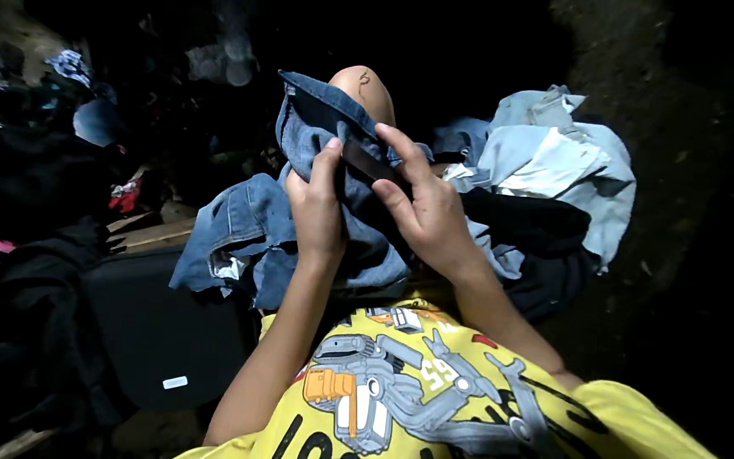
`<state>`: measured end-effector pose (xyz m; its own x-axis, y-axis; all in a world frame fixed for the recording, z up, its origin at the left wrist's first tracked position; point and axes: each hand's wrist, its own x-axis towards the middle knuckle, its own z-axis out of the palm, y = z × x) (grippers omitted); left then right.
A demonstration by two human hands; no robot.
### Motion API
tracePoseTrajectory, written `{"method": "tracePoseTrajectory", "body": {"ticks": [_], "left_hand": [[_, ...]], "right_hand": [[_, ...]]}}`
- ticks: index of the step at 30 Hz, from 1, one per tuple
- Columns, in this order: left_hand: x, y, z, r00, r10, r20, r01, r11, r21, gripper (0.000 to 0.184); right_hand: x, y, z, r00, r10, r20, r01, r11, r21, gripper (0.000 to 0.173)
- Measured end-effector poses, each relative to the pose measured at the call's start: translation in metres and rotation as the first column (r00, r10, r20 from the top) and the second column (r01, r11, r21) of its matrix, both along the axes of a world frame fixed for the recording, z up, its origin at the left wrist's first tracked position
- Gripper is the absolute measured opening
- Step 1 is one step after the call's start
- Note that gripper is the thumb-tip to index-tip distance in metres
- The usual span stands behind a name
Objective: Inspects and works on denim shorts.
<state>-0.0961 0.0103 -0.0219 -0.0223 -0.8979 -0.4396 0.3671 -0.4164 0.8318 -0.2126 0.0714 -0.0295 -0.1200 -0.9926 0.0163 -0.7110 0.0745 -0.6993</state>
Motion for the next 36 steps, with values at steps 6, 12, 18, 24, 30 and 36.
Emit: {"method": "tracePoseTrajectory", "body": {"ticks": [6,12,18,24,30,36], "left_hand": [[-0.002,0.003,-0.001,0.996,0.083,0.031,-0.083,0.997,0.001,0.009],[0.007,0.000,-0.009,1.000,-0.026,-0.017,0.023,0.993,-0.113,0.017],[0.009,-0.007,-0.005,0.991,-0.128,0.042,0.129,0.991,-0.021,0.007],[-0.001,-0.001,-0.004,0.997,0.001,0.071,0.000,1.000,-0.006,0.009],[-0.006,0.009,-0.008,0.995,0.054,0.079,-0.049,0.997,-0.058,0.003],[-0.005,0.008,-0.011,0.996,0.060,0.062,-0.055,0.995,-0.088,0.006]], "right_hand": [[0.006,-0.002,-0.011,0.995,-0.052,0.084,0.054,0.998,-0.015,0.047],[-0.001,-0.003,-0.011,0.918,-0.015,0.396,0.021,1.000,-0.009,0.041],[-0.003,-0.005,-0.006,0.948,-0.027,0.318,0.020,1.000,0.025,0.041],[0.003,-0.003,-0.016,0.987,-0.064,0.146,0.065,0.998,-0.004,0.048],[0.012,-0.008,-0.020,0.982,-0.109,0.151,0.122,0.990,-0.074,0.046],[-0.004,-0.007,-0.018,0.864,-0.018,0.502,0.004,1.000,0.028,0.041]]}}
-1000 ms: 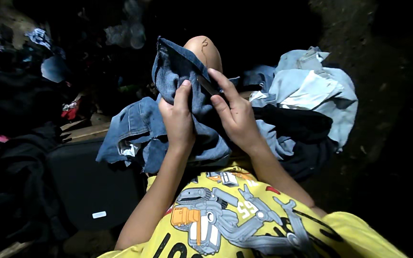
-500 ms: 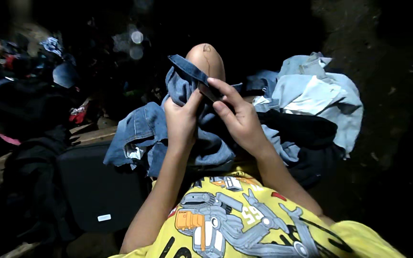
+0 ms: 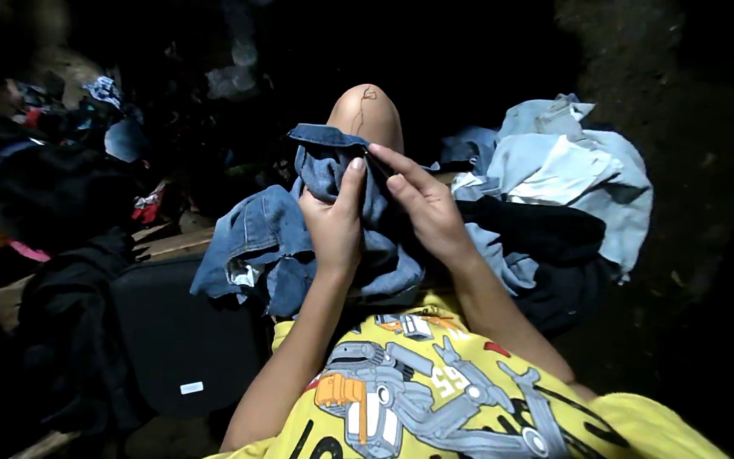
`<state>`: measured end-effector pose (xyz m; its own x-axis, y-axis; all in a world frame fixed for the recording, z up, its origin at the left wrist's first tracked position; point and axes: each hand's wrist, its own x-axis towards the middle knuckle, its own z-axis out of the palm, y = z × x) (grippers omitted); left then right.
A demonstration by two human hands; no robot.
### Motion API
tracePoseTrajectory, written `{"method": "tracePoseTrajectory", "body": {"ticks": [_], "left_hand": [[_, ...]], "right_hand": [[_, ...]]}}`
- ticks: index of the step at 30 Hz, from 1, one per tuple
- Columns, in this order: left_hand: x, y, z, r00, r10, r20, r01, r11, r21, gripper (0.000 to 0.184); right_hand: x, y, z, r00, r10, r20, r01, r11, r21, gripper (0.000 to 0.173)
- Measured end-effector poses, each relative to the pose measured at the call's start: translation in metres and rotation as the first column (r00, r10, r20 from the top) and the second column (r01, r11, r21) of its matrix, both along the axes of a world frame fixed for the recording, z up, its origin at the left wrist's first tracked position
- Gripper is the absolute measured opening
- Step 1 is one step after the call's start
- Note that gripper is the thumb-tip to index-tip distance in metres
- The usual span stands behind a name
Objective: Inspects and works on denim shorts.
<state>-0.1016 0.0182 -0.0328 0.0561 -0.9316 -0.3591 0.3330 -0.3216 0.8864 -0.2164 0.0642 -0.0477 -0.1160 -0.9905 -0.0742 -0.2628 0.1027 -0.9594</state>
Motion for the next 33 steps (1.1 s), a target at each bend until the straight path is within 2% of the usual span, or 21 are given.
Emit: {"method": "tracePoseTrajectory", "body": {"ticks": [2,3,7,11,15,24,30,33], "left_hand": [[0.002,-0.003,0.001,1.000,-0.015,0.008,0.015,1.000,0.021,0.007],[0.004,-0.004,0.002,1.000,-0.013,0.012,0.013,1.000,0.028,0.009],[0.010,-0.013,0.004,0.999,-0.040,0.037,0.038,0.997,0.061,0.020],[0.011,-0.014,0.006,0.995,-0.095,0.022,0.093,0.993,0.068,0.012],[0.009,-0.013,0.004,0.996,-0.087,0.026,0.086,0.995,0.049,0.010],[-0.001,-0.003,-0.002,0.995,-0.073,0.067,0.075,0.997,-0.020,0.011],[-0.005,0.000,-0.004,0.997,0.013,0.077,-0.010,0.999,-0.044,0.009],[-0.006,0.007,-0.013,0.996,-0.006,0.093,0.019,0.990,-0.140,0.011]], "right_hand": [[-0.009,0.000,0.005,0.988,0.029,0.149,-0.036,0.998,0.047,0.040],[-0.013,0.000,0.007,0.986,0.043,0.159,-0.054,0.997,0.062,0.041],[-0.020,0.000,0.015,0.995,0.092,-0.044,-0.087,0.992,0.091,0.040],[-0.013,-0.001,0.014,0.961,0.067,-0.268,-0.058,0.997,0.042,0.041],[-0.008,0.002,0.009,0.931,0.026,-0.363,-0.019,1.000,0.022,0.041],[0.007,-0.003,0.009,0.927,-0.031,-0.374,0.025,0.999,-0.021,0.048],[0.012,0.002,0.001,0.887,-0.129,-0.444,0.110,0.992,-0.070,0.048],[0.015,0.000,-0.002,0.922,-0.147,-0.359,0.118,0.988,-0.103,0.043]]}}
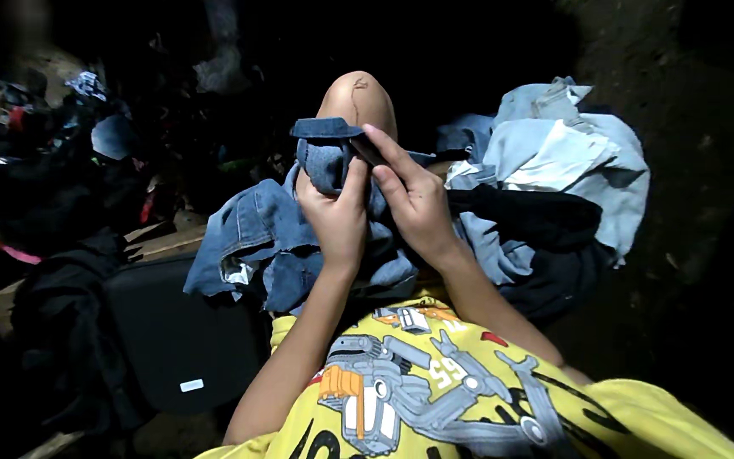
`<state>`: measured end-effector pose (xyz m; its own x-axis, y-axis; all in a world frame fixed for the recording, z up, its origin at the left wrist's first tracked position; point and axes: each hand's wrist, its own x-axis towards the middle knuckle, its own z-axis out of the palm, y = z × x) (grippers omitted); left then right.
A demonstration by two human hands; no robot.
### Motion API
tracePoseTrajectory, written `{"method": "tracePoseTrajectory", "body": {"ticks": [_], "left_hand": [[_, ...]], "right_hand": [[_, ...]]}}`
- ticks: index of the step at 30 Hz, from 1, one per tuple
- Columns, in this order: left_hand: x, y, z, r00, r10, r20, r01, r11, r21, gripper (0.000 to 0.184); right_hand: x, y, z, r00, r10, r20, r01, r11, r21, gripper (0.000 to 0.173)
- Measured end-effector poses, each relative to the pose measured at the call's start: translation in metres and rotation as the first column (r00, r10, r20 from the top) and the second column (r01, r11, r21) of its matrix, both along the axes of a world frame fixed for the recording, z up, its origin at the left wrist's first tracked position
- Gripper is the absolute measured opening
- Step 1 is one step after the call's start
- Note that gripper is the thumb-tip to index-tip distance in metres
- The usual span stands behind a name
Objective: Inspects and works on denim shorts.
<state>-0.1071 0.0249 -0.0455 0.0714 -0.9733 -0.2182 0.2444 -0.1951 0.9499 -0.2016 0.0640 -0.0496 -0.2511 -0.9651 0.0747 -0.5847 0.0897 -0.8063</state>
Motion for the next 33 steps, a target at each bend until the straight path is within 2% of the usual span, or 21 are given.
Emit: {"method": "tracePoseTrajectory", "body": {"ticks": [2,3,5,7,9,10,12,14,16,19,21,25,30,33], "left_hand": [[-0.001,-0.002,-0.004,1.000,0.011,-0.015,-0.012,0.999,-0.053,0.012],[0.000,-0.003,-0.004,1.000,0.008,-0.008,-0.008,0.999,-0.048,0.012],[0.002,-0.004,-0.002,1.000,0.004,0.000,-0.004,1.000,-0.027,0.012],[0.003,-0.003,-0.002,1.000,0.005,0.006,-0.005,1.000,-0.025,0.012],[0.003,-0.002,0.000,1.000,0.005,0.018,-0.005,1.000,-0.004,0.012],[0.003,-0.002,0.002,1.000,0.000,0.022,0.000,1.000,0.018,0.011],[0.006,-0.006,0.006,0.999,-0.044,0.013,0.043,0.997,0.067,0.013],[0.011,-0.010,0.007,0.995,-0.101,-0.009,0.101,0.989,0.108,0.016],[0.014,-0.015,0.009,0.989,-0.151,-0.008,0.150,0.978,0.144,0.016],[0.013,-0.015,0.009,0.991,-0.134,-0.001,0.133,0.983,0.127,0.012],[0.011,-0.013,0.007,0.993,-0.118,0.013,0.116,0.988,0.102,0.013],[0.005,-0.007,0.005,0.996,-0.093,0.012,0.091,0.992,0.091,0.019],[0.003,-0.005,0.007,0.999,-0.026,-0.039,0.030,0.996,0.087,0.009],[-0.003,-0.002,-0.002,0.999,-0.001,-0.036,0.002,1.000,0.017,0.017]], "right_hand": [[-0.006,-0.005,0.003,0.977,0.050,0.207,-0.056,0.998,0.021,0.041],[-0.011,-0.006,0.006,0.926,0.065,0.371,-0.088,0.995,0.046,0.040],[-0.018,-0.007,0.015,0.761,-0.034,0.648,-0.083,0.985,0.149,0.036],[-0.026,-0.007,0.022,0.605,-0.086,0.791,-0.155,0.962,0.224,0.037],[-0.030,-0.007,0.023,0.560,-0.086,0.824,-0.200,0.951,0.235,0.038],[-0.029,-0.007,0.023,0.574,-0.072,0.816,-0.194,0.956,0.221,0.038],[-0.025,-0.008,0.021,0.692,0.003,0.722,-0.165,0.974,0.154,0.037],[-0.025,-0.005,0.021,0.834,0.142,0.533,-0.226,0.970,0.095,0.039],[-0.021,-0.003,0.020,0.940,0.182,0.289,-0.219,0.971,0.098,0.041],[-0.015,0.002,0.014,0.991,0.123,0.043,-0.127,0.986,0.109,0.047],[-0.013,0.006,0.008,0.996,0.071,-0.050,-0.066,0.993,0.097,0.051],[-0.007,0.001,0.005,0.999,0.030,-0.043,-0.028,0.999,0.036,0.049],[-0.002,0.002,-0.002,1.000,-0.009,-0.028,0.009,1.000,-0.025,0.040],[-0.001,-0.002,-0.004,0.999,-0.023,0.027,0.024,0.999,-0.031,0.041]]}}
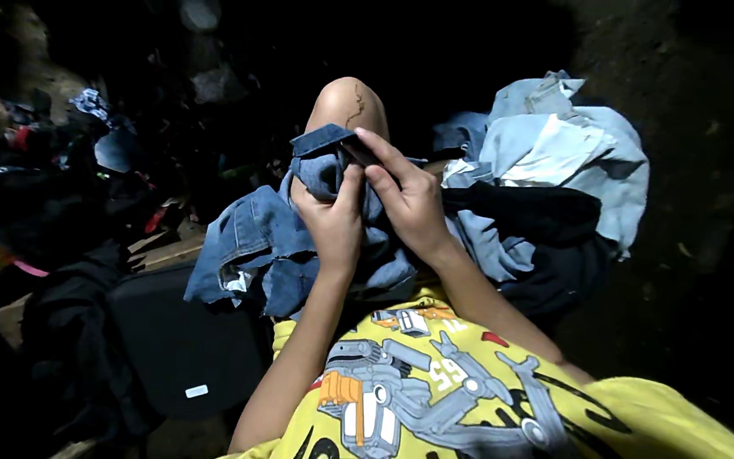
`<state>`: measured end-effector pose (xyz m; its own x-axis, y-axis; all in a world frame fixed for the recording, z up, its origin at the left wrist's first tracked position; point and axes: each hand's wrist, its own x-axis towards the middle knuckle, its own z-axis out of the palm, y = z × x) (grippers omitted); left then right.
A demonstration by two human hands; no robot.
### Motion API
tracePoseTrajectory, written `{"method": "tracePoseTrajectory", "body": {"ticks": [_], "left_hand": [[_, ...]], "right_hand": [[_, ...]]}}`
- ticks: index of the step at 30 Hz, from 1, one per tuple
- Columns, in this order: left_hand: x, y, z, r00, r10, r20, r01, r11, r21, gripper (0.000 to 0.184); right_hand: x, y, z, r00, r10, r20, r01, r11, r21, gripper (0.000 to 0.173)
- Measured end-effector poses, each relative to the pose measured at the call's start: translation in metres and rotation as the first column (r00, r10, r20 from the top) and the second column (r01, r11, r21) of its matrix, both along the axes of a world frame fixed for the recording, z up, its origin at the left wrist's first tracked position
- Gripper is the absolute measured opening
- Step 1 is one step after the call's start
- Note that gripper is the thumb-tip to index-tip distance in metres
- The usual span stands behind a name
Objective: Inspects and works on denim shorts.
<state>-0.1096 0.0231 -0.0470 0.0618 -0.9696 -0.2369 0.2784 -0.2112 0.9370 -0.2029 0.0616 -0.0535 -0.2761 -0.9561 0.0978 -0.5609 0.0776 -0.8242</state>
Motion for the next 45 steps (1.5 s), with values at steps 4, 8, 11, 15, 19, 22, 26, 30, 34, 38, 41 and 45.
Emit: {"method": "tracePoseTrajectory", "body": {"ticks": [4,8,11,15,19,22,26,30,34,38,41,45], "left_hand": [[0.001,-0.002,-0.002,1.000,-0.003,-0.007,0.003,1.000,-0.011,0.017],[0.007,-0.005,0.003,0.998,-0.064,-0.004,0.064,0.998,0.013,0.017],[0.010,-0.007,0.006,0.994,-0.110,0.021,0.109,0.993,0.041,0.015],[0.009,-0.008,0.005,0.993,-0.118,0.028,0.117,0.992,0.049,0.023],[0.009,-0.008,0.010,0.997,-0.077,0.014,0.076,0.994,0.080,0.014],[0.008,-0.008,0.010,0.998,-0.054,0.011,0.053,0.996,0.075,0.015],[0.007,-0.009,0.012,1.000,-0.025,0.013,0.024,0.996,0.085,0.016],[0.002,-0.008,0.013,1.000,0.000,0.020,-0.002,0.996,0.094,0.020],[0.002,-0.006,0.013,1.000,0.018,0.014,-0.019,0.996,0.088,0.024],[0.003,-0.006,0.013,0.999,0.041,0.007,-0.042,0.995,0.095,0.017],[0.004,-0.004,0.014,0.999,0.037,0.001,-0.037,0.994,0.101,0.019],[0.001,-0.001,0.011,0.999,0.041,-0.023,-0.039,0.995,0.091,0.019]], "right_hand": [[-0.008,-0.010,0.003,0.919,0.073,0.388,-0.085,0.996,0.013,0.038],[-0.024,-0.017,0.015,0.579,-0.009,0.815,-0.155,0.980,0.121,0.035],[-0.030,-0.018,0.020,0.536,0.004,0.844,-0.229,0.963,0.141,0.035],[-0.027,-0.011,0.026,0.841,0.141,0.523,-0.240,0.963,0.126,0.038],[-0.031,0.009,0.023,0.948,0.147,0.282,-0.195,0.969,0.150,0.049],[-0.063,0.026,0.017,0.627,-0.046,0.778,0.077,0.997,-0.003,0.047],[-0.113,0.024,0.027,0.259,-0.249,0.933,0.521,0.850,0.082,0.064],[-0.071,0.019,0.040,0.629,-0.195,0.753,0.206,0.975,0.081,0.048],[-0.031,0.019,0.027,0.970,0.090,0.227,-0.119,0.986,0.117,0.047],[-0.011,0.018,0.019,0.991,0.135,0.006,-0.134,0.979,0.153,0.055],[-0.004,0.014,0.019,0.993,0.102,-0.055,-0.092,0.984,0.151,0.053],[0.005,0.003,0.015,0.992,0.041,-0.122,-0.035,0.998,0.057,0.049]]}}
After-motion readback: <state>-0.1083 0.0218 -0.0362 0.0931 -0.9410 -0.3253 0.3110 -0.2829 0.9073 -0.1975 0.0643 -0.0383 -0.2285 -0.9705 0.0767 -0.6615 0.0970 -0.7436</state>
